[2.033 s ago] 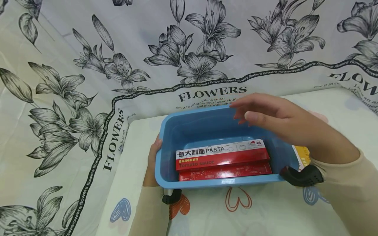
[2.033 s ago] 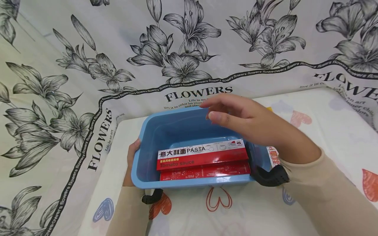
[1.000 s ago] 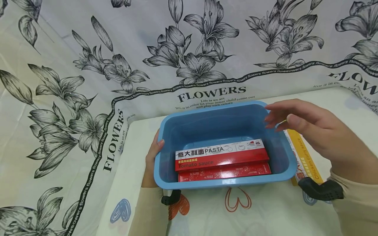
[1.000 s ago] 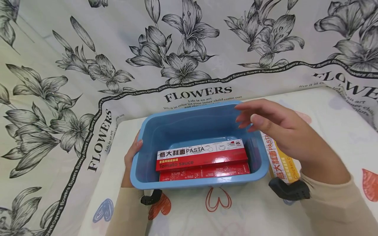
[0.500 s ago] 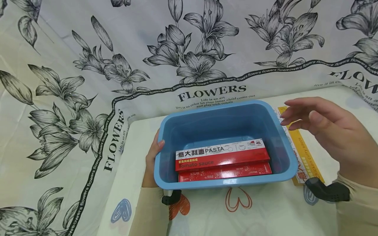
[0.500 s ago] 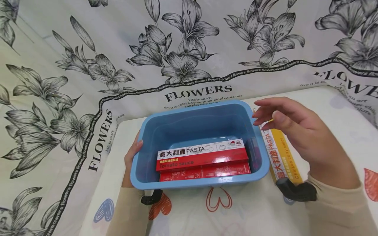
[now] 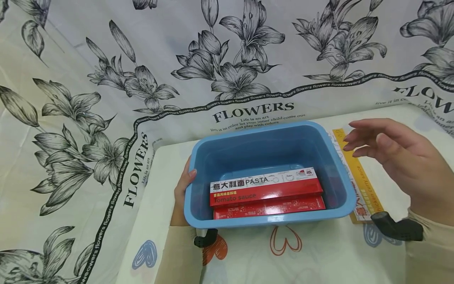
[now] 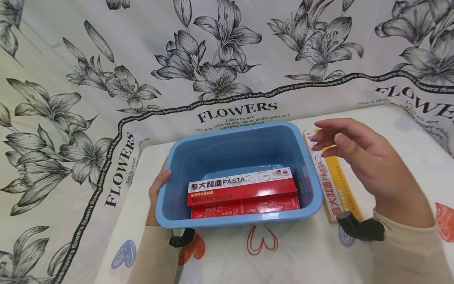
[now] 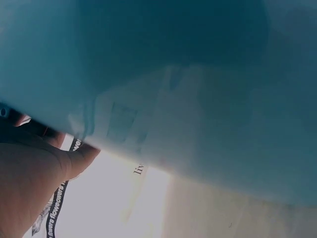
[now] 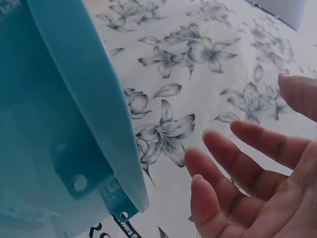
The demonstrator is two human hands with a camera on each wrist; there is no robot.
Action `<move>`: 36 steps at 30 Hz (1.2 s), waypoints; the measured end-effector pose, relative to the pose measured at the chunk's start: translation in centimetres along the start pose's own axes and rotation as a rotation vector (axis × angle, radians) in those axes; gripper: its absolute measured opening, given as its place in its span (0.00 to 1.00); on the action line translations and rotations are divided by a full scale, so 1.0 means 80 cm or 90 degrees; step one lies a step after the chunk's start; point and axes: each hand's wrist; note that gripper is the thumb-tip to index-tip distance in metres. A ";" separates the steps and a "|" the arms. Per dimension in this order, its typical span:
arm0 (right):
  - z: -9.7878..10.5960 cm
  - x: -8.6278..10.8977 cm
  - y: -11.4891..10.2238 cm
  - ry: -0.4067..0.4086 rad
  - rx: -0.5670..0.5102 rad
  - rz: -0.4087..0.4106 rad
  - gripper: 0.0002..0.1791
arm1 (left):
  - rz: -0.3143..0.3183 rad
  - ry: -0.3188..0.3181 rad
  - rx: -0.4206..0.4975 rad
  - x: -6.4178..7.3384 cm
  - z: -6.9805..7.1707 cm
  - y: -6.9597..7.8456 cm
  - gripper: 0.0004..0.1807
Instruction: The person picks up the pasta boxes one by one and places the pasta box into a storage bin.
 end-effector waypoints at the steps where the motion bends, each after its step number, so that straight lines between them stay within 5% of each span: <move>1: 0.003 0.000 0.002 -0.004 -0.010 0.010 0.22 | 0.000 0.001 0.002 0.001 0.000 0.000 0.41; 12: 0.033 -0.003 0.026 0.003 -0.088 0.071 0.21 | 0.002 0.002 0.000 0.004 0.001 -0.001 0.42; 23: 0.057 -0.006 0.043 0.060 -0.088 0.019 0.22 | 0.004 0.002 -0.008 0.003 -0.002 0.000 0.42; 36: 0.075 -0.011 0.065 0.126 0.031 -0.127 0.18 | 0.006 -0.002 0.005 0.003 0.001 -0.001 0.43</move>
Point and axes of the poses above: each hand's wrist, its own x-axis away from the middle knuckle, its own z-axis out of the back of the hand, y = z × x, and after that the axes turned 7 degrees about -x, right-handed
